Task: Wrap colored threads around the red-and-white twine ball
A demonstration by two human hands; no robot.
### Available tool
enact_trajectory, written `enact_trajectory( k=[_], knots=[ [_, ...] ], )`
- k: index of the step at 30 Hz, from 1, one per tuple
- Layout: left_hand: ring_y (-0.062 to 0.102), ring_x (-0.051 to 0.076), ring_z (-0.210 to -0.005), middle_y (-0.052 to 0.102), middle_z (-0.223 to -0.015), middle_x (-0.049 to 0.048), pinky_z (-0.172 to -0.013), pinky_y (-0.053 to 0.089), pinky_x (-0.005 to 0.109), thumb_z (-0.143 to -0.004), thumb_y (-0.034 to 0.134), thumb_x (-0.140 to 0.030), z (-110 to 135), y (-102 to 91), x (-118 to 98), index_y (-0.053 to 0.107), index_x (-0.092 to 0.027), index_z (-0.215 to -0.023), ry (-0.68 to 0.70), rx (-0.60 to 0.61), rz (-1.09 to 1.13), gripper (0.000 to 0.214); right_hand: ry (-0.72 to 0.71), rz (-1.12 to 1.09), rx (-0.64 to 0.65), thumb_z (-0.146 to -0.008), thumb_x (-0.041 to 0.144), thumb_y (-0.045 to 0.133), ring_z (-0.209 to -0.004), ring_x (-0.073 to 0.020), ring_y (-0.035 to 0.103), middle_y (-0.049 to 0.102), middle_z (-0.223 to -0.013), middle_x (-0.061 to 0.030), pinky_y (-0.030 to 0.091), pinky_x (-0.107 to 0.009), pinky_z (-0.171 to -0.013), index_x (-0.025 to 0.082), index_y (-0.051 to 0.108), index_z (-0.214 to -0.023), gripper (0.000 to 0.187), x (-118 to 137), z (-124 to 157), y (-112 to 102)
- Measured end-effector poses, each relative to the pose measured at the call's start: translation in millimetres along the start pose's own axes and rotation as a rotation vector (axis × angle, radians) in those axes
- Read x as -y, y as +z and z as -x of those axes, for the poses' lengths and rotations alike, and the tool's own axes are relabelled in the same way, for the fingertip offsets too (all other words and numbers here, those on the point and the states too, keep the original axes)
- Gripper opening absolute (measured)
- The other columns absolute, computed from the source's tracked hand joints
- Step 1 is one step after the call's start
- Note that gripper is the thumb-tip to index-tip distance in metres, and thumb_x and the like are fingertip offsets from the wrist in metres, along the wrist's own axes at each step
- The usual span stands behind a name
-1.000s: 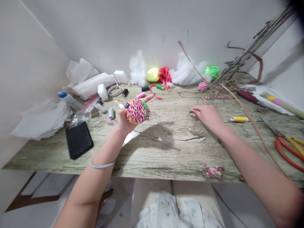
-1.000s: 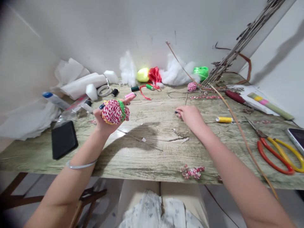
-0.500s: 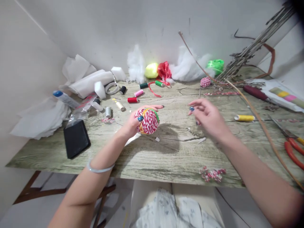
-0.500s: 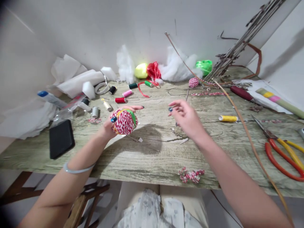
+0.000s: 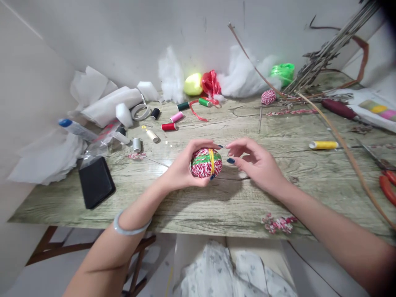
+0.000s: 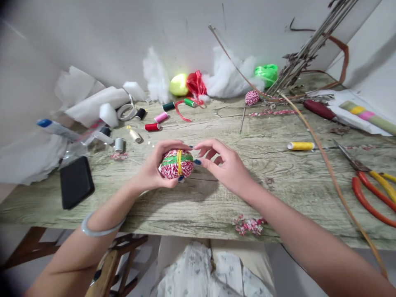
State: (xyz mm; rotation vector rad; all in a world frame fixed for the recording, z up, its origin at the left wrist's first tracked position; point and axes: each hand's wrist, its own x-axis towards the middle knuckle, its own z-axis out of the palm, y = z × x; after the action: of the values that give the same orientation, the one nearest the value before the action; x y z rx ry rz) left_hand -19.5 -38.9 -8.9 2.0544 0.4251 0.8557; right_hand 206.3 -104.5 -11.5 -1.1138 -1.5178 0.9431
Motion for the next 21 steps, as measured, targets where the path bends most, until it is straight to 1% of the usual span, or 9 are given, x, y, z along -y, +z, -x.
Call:
enact_trajectory(
  k=[3, 5, 8, 11, 14, 17, 19, 21],
  knots=[
    [0.06, 0.027, -0.12, 0.059, -0.132, 0.0132, -0.103, 0.051, 0.042, -0.064, 0.084, -0.021, -0.3, 2.4, -2.6, 0.032, -0.027, -0.142, -0.004, 0.009, 0.033, 0.094, -0.08, 0.039, -0.02, -0.086, 0.026, 0.069, -0.084, -0.0124, 0.061, 0.063, -0.097, -0.0009, 0.051, -0.023, -0.066, 0.026, 0.066, -0.104, 0.018, 4.2, 2.5, 0.6],
    [0.06, 0.028, -0.121, 0.058, -0.133, 0.0139, -0.103, 0.051, 0.044, -0.065, 0.085, -0.022, 0.4, 3.7, -4.1, 0.028, -0.027, -0.144, -0.013, 0.01, 0.005, 0.097, -0.134, 0.089, -0.009, -0.085, 0.026, 0.071, -0.082, -0.0111, 0.062, 0.064, -0.099, -0.001, 0.051, -0.021, -0.064, 0.025, 0.067, -0.102, 0.018, 8.3, 3.9, 1.1],
    [0.059, 0.03, -0.123, 0.058, -0.136, 0.0145, -0.105, 0.049, 0.048, -0.064, 0.085, -0.021, 2.6, 5.7, -4.0, 0.026, -0.028, -0.145, -0.027, 0.018, -0.072, 0.1, -0.188, 0.172, -0.01, -0.084, 0.026, 0.072, -0.079, -0.01, 0.063, 0.066, -0.096, -0.0006, 0.051, -0.019, -0.061, 0.024, 0.068, -0.099, 0.016, 13.1, 5.0, 2.7],
    [0.057, 0.032, -0.126, 0.057, -0.137, 0.015, -0.105, 0.046, 0.05, -0.064, 0.084, -0.017, 4.5, 8.0, -2.0, 0.025, -0.029, -0.146, -0.044, 0.035, -0.175, 0.102, -0.169, 0.227, -0.047, -0.084, 0.023, 0.071, -0.077, -0.0102, 0.064, 0.068, -0.093, -0.0005, 0.051, -0.019, -0.06, 0.022, 0.069, -0.094, 0.01, 13.7, 5.3, 5.5],
    [0.055, 0.032, -0.128, 0.058, -0.137, 0.0151, -0.107, 0.043, 0.052, -0.066, 0.081, -0.017, 4.7, 10.1, -0.6, 0.023, -0.028, -0.145, -0.025, 0.044, -0.275, 0.099, -0.134, 0.263, -0.093, -0.084, 0.018, 0.069, -0.072, -0.0093, 0.065, 0.069, -0.092, -0.0003, 0.052, -0.018, -0.057, 0.021, 0.069, -0.089, 0.005, 11.6, 5.9, 8.5],
    [0.055, 0.031, -0.126, 0.061, -0.132, 0.0138, -0.106, 0.041, 0.051, -0.066, 0.081, -0.02, 3.6, 11.2, -1.7, 0.028, -0.024, -0.142, 0.011, 0.031, -0.414, 0.093, -0.173, 0.31, -0.117, -0.085, 0.014, 0.068, -0.073, -0.0094, 0.065, 0.069, -0.089, -0.0004, 0.052, -0.018, -0.056, 0.02, 0.069, -0.088, 0.006, 9.8, 6.9, 10.2],
    [0.057, 0.03, -0.121, 0.062, -0.13, 0.0126, -0.101, 0.045, 0.047, -0.064, 0.082, -0.022, 2.6, 11.5, -3.5, 0.036, -0.023, -0.137, 0.013, 0.003, -0.5, 0.086, -0.265, 0.373, -0.121, -0.087, 0.014, 0.065, -0.077, -0.0103, 0.066, 0.07, -0.089, -0.0017, 0.053, -0.018, -0.058, 0.019, 0.069, -0.089, 0.006, 9.3, 8.0, 10.4],
    [0.059, 0.028, -0.115, 0.062, -0.129, 0.0112, -0.096, 0.048, 0.043, -0.061, 0.082, -0.022, 1.8, 11.7, -5.5, 0.042, -0.022, -0.131, 0.011, -0.03, -0.543, 0.081, -0.385, 0.475, -0.124, -0.089, 0.014, 0.063, -0.081, -0.0114, 0.067, 0.071, -0.092, -0.0033, 0.055, -0.021, -0.064, 0.018, 0.069, -0.093, 0.008, 9.0, 9.2, 10.3]
  ],
)
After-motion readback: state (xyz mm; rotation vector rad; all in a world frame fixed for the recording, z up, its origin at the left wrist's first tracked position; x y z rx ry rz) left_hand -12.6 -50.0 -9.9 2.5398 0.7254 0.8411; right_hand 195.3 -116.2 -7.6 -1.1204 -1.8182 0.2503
